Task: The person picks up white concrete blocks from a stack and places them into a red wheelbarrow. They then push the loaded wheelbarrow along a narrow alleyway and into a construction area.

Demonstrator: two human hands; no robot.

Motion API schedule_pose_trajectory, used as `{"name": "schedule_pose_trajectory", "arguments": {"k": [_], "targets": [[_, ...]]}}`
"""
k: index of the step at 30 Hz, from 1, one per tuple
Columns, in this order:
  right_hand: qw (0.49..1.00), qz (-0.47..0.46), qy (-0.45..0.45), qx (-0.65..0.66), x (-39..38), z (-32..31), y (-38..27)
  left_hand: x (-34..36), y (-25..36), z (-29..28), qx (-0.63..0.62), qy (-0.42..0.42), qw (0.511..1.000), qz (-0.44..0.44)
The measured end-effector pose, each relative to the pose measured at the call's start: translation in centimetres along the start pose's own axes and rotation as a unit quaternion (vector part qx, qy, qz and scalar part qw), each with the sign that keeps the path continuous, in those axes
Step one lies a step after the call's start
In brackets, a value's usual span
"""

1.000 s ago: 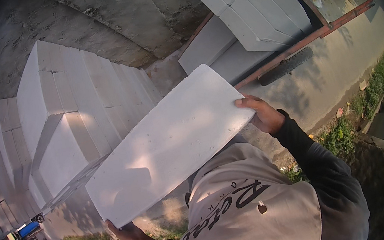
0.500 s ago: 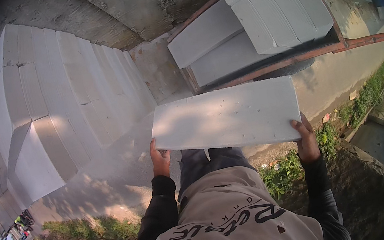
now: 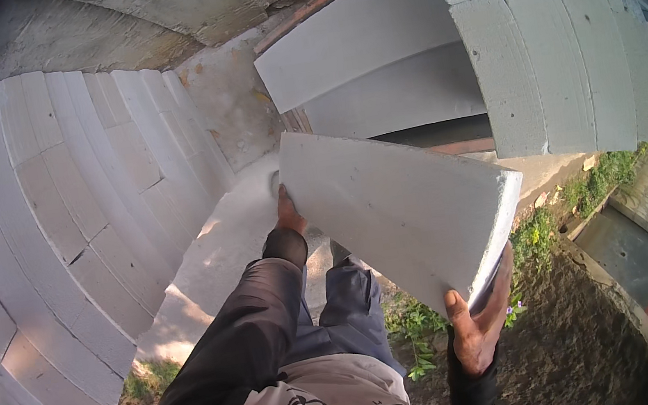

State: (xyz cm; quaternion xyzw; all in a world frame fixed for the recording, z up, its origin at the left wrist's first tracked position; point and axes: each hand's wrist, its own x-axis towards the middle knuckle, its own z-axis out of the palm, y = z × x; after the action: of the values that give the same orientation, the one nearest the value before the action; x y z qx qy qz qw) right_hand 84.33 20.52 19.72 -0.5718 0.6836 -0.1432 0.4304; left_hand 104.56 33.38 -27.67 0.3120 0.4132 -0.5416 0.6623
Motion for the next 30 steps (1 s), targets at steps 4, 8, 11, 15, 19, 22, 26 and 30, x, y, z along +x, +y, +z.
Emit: {"name": "schedule_pose_trajectory", "arguments": {"k": [4, 8, 11, 15, 19, 22, 26, 30], "targets": [[0.999, -0.014, -0.007, 0.030, 2.8, 3.6, -1.0, 5.2, -1.4, 1.3, 0.009, 0.006, 1.000, 0.002], [0.999, -0.027, -0.007, -0.015, 5.9, 6.1, -0.2, 6.9, -4.0, 4.4, -0.031, 0.035, 0.998, -0.048], [0.981, -0.099, -0.080, -0.143, 9.8, 6.9, 1.3, 8.3, -4.9, 4.2, -0.068, 0.068, 0.994, -0.042], [0.971, -0.145, -0.088, -0.166, 13.3, 7.3, 0.8, 7.1, -6.1, 5.5, 0.054, -0.005, 0.997, 0.052], [0.975, -0.136, -0.079, -0.158, 15.5, 7.0, 0.3, 4.0, -6.1, 12.0, 0.407, 0.112, 0.901, 0.103], [0.987, -0.116, -0.059, -0.093, 16.2, 7.2, 0.5, -2.4, -6.8, 20.4, 0.535, 0.030, 0.806, 0.250], [0.967, -0.131, -0.042, -0.212, 16.7, 6.7, 1.0, -5.4, -8.3, 25.4, 0.592, -0.048, 0.750, 0.289], [0.979, -0.104, -0.024, -0.175, 17.1, 7.3, 1.4, -4.6, -9.5, 25.8, 0.627, -0.029, 0.715, 0.309]]}}
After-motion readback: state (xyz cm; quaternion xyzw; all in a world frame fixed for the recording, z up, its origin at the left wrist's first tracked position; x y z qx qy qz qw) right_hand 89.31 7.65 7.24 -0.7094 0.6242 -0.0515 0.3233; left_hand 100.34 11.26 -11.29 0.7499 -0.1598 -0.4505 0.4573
